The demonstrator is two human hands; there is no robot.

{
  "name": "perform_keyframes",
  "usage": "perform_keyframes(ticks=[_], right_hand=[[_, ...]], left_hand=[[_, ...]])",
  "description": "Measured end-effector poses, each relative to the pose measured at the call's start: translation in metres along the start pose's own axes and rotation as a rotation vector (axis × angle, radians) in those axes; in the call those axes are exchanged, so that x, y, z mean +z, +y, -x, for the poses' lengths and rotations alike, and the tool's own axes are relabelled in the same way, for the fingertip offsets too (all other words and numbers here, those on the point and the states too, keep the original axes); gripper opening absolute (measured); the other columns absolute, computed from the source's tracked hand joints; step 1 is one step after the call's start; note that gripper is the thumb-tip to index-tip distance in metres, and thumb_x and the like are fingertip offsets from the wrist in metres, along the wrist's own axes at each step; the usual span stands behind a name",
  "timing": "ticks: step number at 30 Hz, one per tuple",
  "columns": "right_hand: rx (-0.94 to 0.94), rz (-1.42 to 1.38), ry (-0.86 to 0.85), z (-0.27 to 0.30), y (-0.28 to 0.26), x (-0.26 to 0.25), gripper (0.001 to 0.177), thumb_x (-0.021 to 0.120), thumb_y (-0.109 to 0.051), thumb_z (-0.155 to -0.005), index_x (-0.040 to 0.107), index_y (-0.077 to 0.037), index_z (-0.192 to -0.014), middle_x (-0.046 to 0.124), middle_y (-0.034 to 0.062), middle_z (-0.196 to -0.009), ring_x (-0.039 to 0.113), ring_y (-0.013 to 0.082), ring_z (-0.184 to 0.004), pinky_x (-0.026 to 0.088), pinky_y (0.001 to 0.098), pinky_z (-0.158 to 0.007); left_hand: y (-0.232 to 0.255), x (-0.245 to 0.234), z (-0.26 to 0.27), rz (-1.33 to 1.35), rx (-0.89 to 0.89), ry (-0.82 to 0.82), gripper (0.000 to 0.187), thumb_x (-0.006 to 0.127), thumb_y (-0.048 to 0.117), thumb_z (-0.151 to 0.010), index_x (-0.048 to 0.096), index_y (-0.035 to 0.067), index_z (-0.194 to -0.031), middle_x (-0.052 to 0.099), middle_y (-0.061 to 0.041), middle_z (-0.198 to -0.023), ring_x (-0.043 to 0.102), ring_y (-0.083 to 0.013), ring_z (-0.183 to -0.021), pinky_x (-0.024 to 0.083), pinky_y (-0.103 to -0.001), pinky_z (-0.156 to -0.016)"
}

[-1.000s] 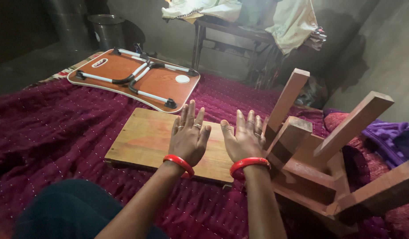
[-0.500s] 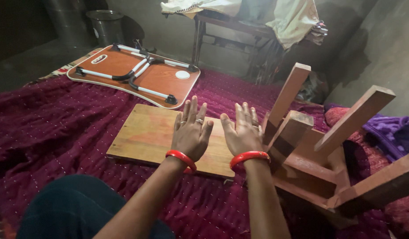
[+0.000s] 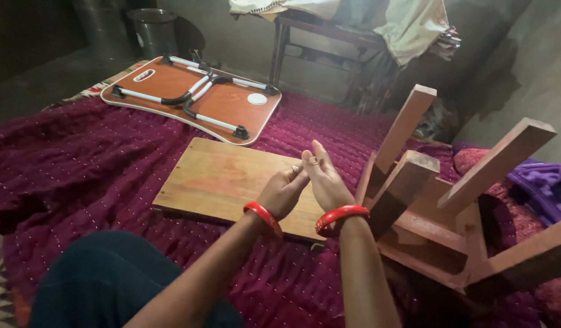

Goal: The person sits on a bed and fits a wooden panel into an overturned stool frame, pressing the joints together by hand and turning the pieces over. They then use a hammer to tap and pry at the panel and frame, and continue fitting the parts together.

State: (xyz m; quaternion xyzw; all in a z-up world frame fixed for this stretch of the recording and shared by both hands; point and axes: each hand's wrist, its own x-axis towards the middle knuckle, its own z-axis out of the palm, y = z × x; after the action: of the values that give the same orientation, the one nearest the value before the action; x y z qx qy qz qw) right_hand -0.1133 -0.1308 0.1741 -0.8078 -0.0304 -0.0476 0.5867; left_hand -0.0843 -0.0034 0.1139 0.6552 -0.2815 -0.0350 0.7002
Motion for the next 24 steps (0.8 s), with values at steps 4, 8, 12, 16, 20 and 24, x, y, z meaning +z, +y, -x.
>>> perform_keyframes(ticks=[4, 8, 12, 16, 20, 24], right_hand=[[0.095, -0.129, 0.024, 0.012, -0.017, -0.007, 0.071, 0.032, -0.054, -0.101, 0.027, -0.015, -0.16, 0.025, 0.0097, -0.168, 0.02, 0.0257, -0.155, 0.023, 0.043, -0.121], [0.021, -0.193, 0.139, 0.017, -0.035, -0.015, 0.061, 0.036, -0.048, -0.103, 0.04, -0.013, -0.154, 0.039, 0.0086, -0.163, 0.044, 0.0256, -0.145, 0.042, 0.0398, -0.113], [-0.226, 0.057, 0.549, 0.022, -0.051, -0.033, 0.04, 0.057, -0.031, -0.097, 0.069, -0.01, -0.129, 0.073, 0.0117, -0.129, 0.073, 0.0217, -0.111, 0.059, 0.0342, -0.09], [-0.36, 0.337, 0.621, 0.041, -0.055, -0.061, 0.028, 0.065, -0.022, -0.097, 0.075, -0.009, -0.12, 0.079, 0.0094, -0.109, 0.075, 0.0151, -0.098, 0.057, 0.0283, -0.082], [-0.35, 0.361, 0.553, 0.042, -0.047, -0.07, 0.026, 0.067, -0.018, -0.095, 0.075, -0.007, -0.118, 0.08, 0.0106, -0.102, 0.075, 0.0173, -0.09, 0.057, 0.0276, -0.079], [-0.078, 0.423, 0.392, 0.029, -0.01, -0.056, 0.028, 0.063, -0.02, -0.093, 0.075, -0.012, -0.118, 0.078, 0.0123, -0.104, 0.076, 0.0218, -0.091, 0.059, 0.0332, -0.079]], left_hand=[[-0.009, 0.011, -0.009, 0.476, -0.109, 0.041, 0.047, 0.052, 0.025, -0.103, 0.055, 0.005, -0.145, 0.067, -0.008, -0.132, 0.062, -0.0163, -0.124, 0.047, -0.035, -0.108], [0.004, 0.011, -0.002, 0.341, -0.084, 0.068, 0.043, 0.054, 0.024, -0.101, 0.063, 0.007, -0.14, 0.071, -0.007, -0.127, 0.062, -0.0129, -0.119, 0.048, -0.032, -0.104], [0.028, 0.017, 0.005, 0.064, -0.013, 0.05, 0.04, 0.055, 0.028, -0.103, 0.07, 0.008, -0.134, 0.076, -0.009, -0.116, 0.065, -0.0112, -0.107, 0.049, -0.028, -0.102], [0.025, 0.021, 0.015, -0.328, -0.29, -0.007, 0.042, 0.058, 0.032, -0.102, 0.07, 0.014, -0.139, 0.076, -0.024, -0.109, 0.073, -0.0317, -0.101, 0.055, -0.038, -0.094], [0.003, 0.011, 0.009, -0.472, -0.053, 0.001, 0.044, 0.061, 0.034, -0.094, 0.069, 0.01, -0.131, 0.065, -0.018, -0.137, 0.062, -0.0286, -0.127, 0.048, -0.037, -0.106], [-0.013, -0.008, 0.017, -0.893, -0.027, -0.055, 0.051, 0.067, 0.038, -0.092, 0.066, 0.011, -0.135, 0.047, -0.022, -0.153, 0.041, -0.0346, -0.146, 0.036, -0.044, -0.118]])
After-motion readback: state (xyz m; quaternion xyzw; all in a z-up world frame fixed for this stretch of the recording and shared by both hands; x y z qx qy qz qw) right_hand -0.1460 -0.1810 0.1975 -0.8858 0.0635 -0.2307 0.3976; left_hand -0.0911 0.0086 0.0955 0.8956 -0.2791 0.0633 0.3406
